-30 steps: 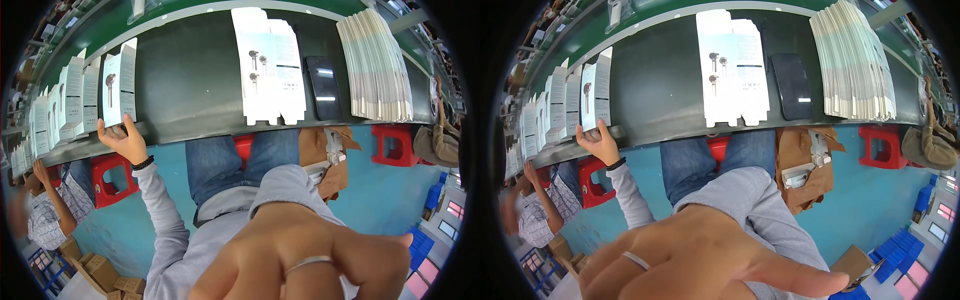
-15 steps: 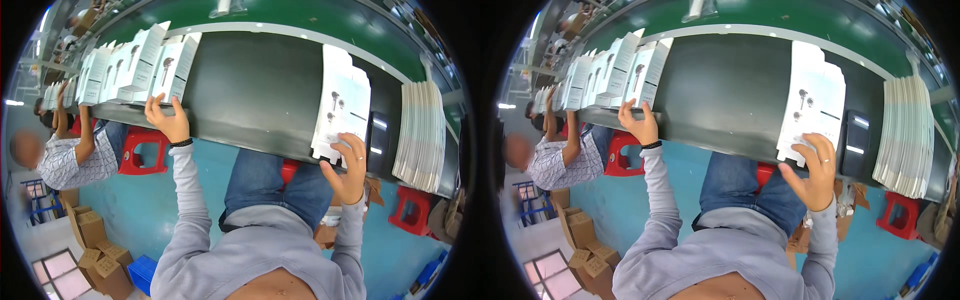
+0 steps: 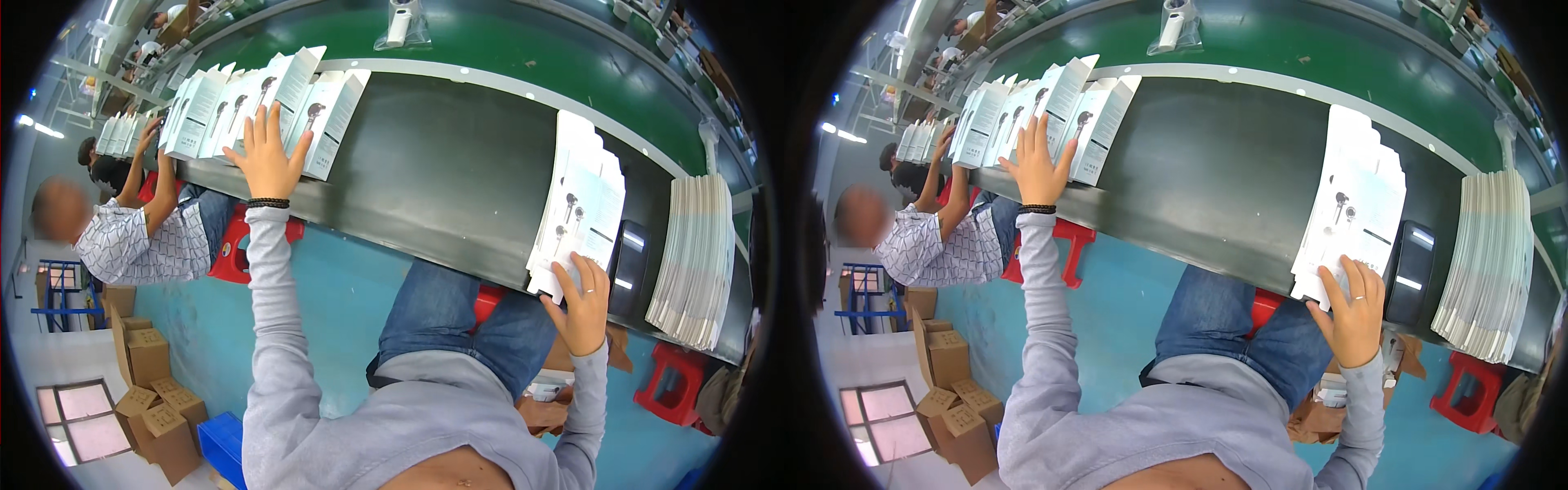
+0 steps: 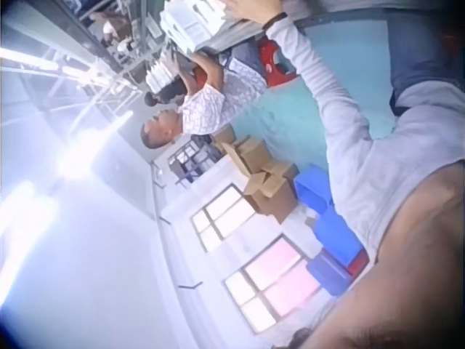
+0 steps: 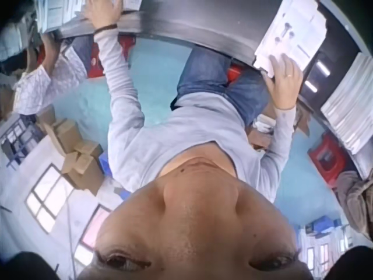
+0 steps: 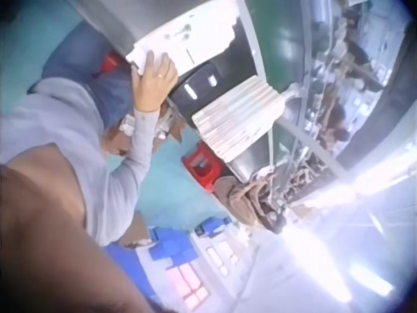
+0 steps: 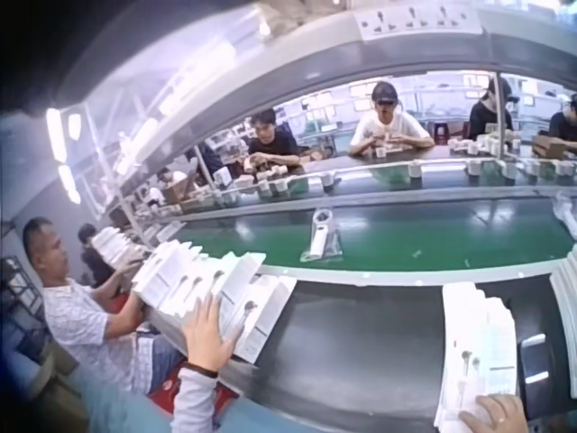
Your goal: Folding cardboard packaging boxes for electronic goods at an assembly line.
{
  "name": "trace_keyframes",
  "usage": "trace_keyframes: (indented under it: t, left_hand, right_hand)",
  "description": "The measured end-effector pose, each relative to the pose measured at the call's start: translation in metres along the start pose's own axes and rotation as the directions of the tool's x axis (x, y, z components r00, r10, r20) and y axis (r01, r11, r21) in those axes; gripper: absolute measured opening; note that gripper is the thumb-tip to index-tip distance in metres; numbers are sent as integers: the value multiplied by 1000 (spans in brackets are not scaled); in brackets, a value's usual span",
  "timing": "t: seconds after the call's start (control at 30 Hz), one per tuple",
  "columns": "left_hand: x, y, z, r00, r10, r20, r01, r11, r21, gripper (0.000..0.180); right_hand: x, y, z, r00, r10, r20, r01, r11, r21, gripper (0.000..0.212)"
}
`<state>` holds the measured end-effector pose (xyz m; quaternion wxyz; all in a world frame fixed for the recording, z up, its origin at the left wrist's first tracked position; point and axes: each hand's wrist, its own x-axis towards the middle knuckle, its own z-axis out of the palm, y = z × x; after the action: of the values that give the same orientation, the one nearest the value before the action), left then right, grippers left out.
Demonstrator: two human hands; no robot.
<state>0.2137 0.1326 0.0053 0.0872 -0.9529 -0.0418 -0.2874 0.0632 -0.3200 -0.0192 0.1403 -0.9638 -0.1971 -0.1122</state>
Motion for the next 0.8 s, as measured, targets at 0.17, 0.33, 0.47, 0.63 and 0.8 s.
trace_keyframes:
  t: [0.17,0.33,0.47,0.63,0.8]
  left_hand:
    - [-19,-4,-8,1000,9,-6,-9,1000,30,68]
    - [-24,0,-17,1000,-4,-10,4,1000,17,74]
    - [-24,-9,-12,999,-12,-48,11,999,-35,77]
    - [-23,-21,-4,998,-2,-65,-5,994,-106,53]
    - [-20,-31,0,983,72,-172,-125,939,-321,38]
  right_hand:
    - [1,3,-4,1000,-20,-20,21,999,35,50]
    - [3,7,-12,987,-104,-124,112,992,58,34]
    - [6,9,-31,953,-140,-270,160,986,51,23]
    - [1,7,-54,829,-8,-559,132,975,181,22]
    - [-16,10,-41,667,397,-631,90,798,597,30]
